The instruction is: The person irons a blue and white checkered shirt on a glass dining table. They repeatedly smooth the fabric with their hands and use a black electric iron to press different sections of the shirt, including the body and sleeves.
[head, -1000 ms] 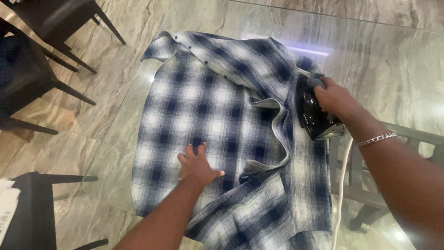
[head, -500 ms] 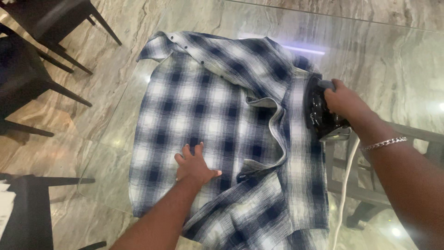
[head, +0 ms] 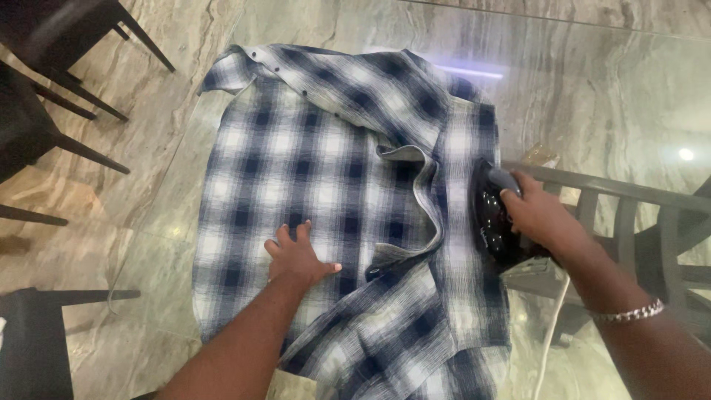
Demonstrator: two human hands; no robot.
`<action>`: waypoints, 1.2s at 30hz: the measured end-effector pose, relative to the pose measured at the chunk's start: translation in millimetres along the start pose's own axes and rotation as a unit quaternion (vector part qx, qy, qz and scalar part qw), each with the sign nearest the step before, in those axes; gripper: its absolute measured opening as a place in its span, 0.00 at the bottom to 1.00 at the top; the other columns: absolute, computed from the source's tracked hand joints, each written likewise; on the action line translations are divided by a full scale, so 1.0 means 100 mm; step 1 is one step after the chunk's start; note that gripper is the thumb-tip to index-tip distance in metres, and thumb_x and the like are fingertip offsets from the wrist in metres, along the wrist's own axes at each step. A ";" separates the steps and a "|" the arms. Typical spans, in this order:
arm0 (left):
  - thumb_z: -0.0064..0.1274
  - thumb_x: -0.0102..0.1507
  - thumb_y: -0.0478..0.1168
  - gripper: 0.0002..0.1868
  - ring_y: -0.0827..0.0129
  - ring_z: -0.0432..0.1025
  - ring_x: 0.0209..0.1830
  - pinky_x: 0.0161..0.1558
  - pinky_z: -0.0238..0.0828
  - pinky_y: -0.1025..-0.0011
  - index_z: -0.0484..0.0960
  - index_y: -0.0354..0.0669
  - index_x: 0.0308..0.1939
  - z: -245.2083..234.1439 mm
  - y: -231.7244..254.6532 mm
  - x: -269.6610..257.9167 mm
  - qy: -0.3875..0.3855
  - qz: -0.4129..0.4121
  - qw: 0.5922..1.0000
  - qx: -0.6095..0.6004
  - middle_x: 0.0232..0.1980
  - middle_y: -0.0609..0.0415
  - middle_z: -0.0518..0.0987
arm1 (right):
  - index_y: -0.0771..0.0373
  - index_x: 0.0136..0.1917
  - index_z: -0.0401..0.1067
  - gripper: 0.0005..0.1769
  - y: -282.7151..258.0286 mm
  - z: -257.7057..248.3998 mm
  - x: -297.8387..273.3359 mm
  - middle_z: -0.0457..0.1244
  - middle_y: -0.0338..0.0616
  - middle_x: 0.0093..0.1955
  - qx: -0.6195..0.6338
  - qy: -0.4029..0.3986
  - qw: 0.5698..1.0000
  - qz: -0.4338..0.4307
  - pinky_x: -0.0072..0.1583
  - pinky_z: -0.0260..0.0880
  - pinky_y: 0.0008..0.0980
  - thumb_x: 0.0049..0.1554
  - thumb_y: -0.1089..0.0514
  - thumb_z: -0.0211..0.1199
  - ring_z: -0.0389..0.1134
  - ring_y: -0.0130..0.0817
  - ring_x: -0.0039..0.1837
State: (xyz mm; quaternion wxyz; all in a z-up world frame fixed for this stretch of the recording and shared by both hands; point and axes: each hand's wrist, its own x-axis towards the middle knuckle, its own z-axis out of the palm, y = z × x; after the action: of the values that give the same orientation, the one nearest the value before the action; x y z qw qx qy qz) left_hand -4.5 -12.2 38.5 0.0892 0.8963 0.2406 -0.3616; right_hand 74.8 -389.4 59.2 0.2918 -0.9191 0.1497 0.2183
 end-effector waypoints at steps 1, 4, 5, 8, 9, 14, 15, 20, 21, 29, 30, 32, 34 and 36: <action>0.70 0.53 0.66 0.64 0.46 0.41 0.79 0.65 0.71 0.47 0.42 0.67 0.81 -0.01 0.00 0.00 0.001 -0.001 1.000 0.001 0.83 0.48 0.37 | 0.51 0.84 0.50 0.37 -0.02 0.03 -0.10 0.70 0.57 0.45 0.003 -0.006 1.000 0.003 0.51 0.74 0.46 0.63 0.46 0.49 0.74 0.47 0.44; 0.70 0.52 0.66 0.64 0.45 0.41 0.79 0.65 0.72 0.49 0.43 0.67 0.81 -0.01 0.01 -0.02 0.003 -0.002 1.000 -0.001 0.83 0.47 0.37 | 0.45 0.83 0.51 0.38 -0.05 0.10 -0.41 0.71 0.54 0.45 0.010 -0.017 0.999 0.049 0.52 0.74 0.45 0.62 0.45 0.50 0.74 0.45 0.45; 0.70 0.52 0.66 0.64 0.46 0.41 0.79 0.65 0.73 0.50 0.43 0.67 0.81 -0.01 0.00 -0.01 0.003 -0.003 1.000 -0.004 0.83 0.47 0.37 | 0.45 0.83 0.50 0.38 -0.05 0.13 -0.47 0.70 0.54 0.45 0.017 -0.018 0.999 0.047 0.52 0.74 0.45 0.62 0.45 0.51 0.74 0.45 0.45; 0.70 0.52 0.67 0.64 0.46 0.42 0.79 0.64 0.73 0.53 0.43 0.66 0.81 0.01 -0.01 0.01 0.006 -0.004 1.000 0.002 0.83 0.46 0.38 | 0.47 0.83 0.50 0.38 -0.04 0.21 -0.48 0.70 0.53 0.44 0.030 -0.013 0.999 0.035 0.52 0.73 0.44 0.62 0.44 0.51 0.75 0.44 0.44; 0.70 0.52 0.68 0.64 0.46 0.43 0.78 0.64 0.73 0.54 0.43 0.67 0.81 0.02 -0.01 0.02 0.007 -0.004 1.000 0.008 0.83 0.46 0.37 | 0.48 0.83 0.50 0.37 -0.02 0.23 -0.44 0.70 0.54 0.43 0.030 -0.008 0.999 0.030 0.52 0.73 0.44 0.63 0.44 0.51 0.75 0.44 0.44; 0.70 0.51 0.68 0.64 0.46 0.42 0.79 0.65 0.72 0.52 0.45 0.68 0.81 0.09 -0.04 0.08 0.022 -0.002 1.000 0.006 0.84 0.48 0.38 | 0.55 0.82 0.52 0.36 0.09 0.27 -0.12 0.70 0.56 0.45 0.065 0.041 0.996 -0.043 0.51 0.73 0.44 0.64 0.44 0.52 0.74 0.44 0.41; 0.70 0.51 0.68 0.64 0.47 0.42 0.79 0.66 0.71 0.52 0.45 0.68 0.81 0.09 -0.03 0.09 0.024 -0.002 1.000 0.006 0.84 0.48 0.38 | 0.55 0.82 0.52 0.36 0.07 0.27 -0.08 0.70 0.57 0.46 0.081 0.036 0.995 -0.037 0.51 0.74 0.44 0.64 0.45 0.52 0.74 0.44 0.40; 0.71 0.50 0.67 0.64 0.46 0.42 0.80 0.66 0.70 0.52 0.46 0.68 0.81 0.09 -0.04 0.12 0.031 -0.002 0.999 0.006 0.84 0.47 0.38 | 0.53 0.81 0.52 0.35 0.08 0.25 -0.26 0.70 0.56 0.48 0.065 0.022 0.996 -0.057 0.49 0.73 0.43 0.64 0.44 0.52 0.74 0.44 0.38; 0.72 0.49 0.67 0.64 0.46 0.42 0.80 0.66 0.70 0.52 0.47 0.68 0.81 0.10 -0.05 0.11 0.035 -0.003 0.999 0.003 0.85 0.48 0.38 | 0.52 0.81 0.51 0.36 0.11 0.25 -0.37 0.70 0.58 0.47 0.051 0.009 0.998 -0.047 0.49 0.73 0.43 0.64 0.44 0.52 0.74 0.44 0.38; 0.72 0.48 0.68 0.64 0.46 0.42 0.80 0.67 0.69 0.49 0.48 0.69 0.81 0.12 -0.05 0.12 0.045 -0.001 0.999 0.001 0.84 0.49 0.39 | 0.36 0.82 0.49 0.37 0.50 0.39 -1.29 0.71 0.59 0.52 0.006 -0.084 0.996 -0.008 0.54 0.76 0.49 0.62 0.42 0.54 0.75 0.53 0.47; 0.72 0.48 0.68 0.65 0.46 0.43 0.80 0.66 0.69 0.49 0.48 0.69 0.81 0.13 -0.06 0.13 0.046 0.000 0.999 -0.001 0.84 0.49 0.40 | 0.37 0.81 0.50 0.37 0.58 0.41 -1.35 0.70 0.60 0.54 -0.001 -0.074 0.996 -0.046 0.57 0.74 0.48 0.61 0.43 0.54 0.74 0.54 0.52; 0.72 0.48 0.68 0.65 0.45 0.43 0.79 0.66 0.69 0.49 0.48 0.68 0.81 0.13 -0.08 0.15 0.050 0.007 0.999 0.003 0.84 0.48 0.40 | 0.38 0.80 0.52 0.37 0.69 0.43 -1.38 0.70 0.60 0.57 -0.004 -0.063 0.995 -0.079 0.61 0.71 0.47 0.59 0.44 0.54 0.73 0.55 0.58; 0.72 0.48 0.69 0.65 0.45 0.43 0.79 0.66 0.69 0.48 0.48 0.68 0.81 0.15 -0.07 0.18 0.046 0.005 0.999 0.007 0.84 0.47 0.41 | 0.38 0.80 0.52 0.37 0.71 0.47 -1.37 0.69 0.60 0.59 0.001 -0.062 0.995 -0.074 0.63 0.70 0.47 0.59 0.45 0.54 0.72 0.57 0.61; 0.71 0.48 0.69 0.65 0.45 0.44 0.79 0.65 0.70 0.47 0.48 0.67 0.81 0.14 -0.06 0.21 0.036 -0.007 0.999 0.012 0.84 0.45 0.41 | 0.36 0.80 0.52 0.36 0.65 0.47 -1.33 0.69 0.59 0.59 -0.008 -0.060 0.996 -0.060 0.63 0.70 0.46 0.59 0.44 0.54 0.72 0.56 0.60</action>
State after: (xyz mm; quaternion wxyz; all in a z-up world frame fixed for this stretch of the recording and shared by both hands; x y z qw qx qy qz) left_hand -3.1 -4.0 14.1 0.0672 0.9080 0.2457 -0.3327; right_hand -80.8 -392.3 58.8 0.3054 -0.9140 0.0750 0.2564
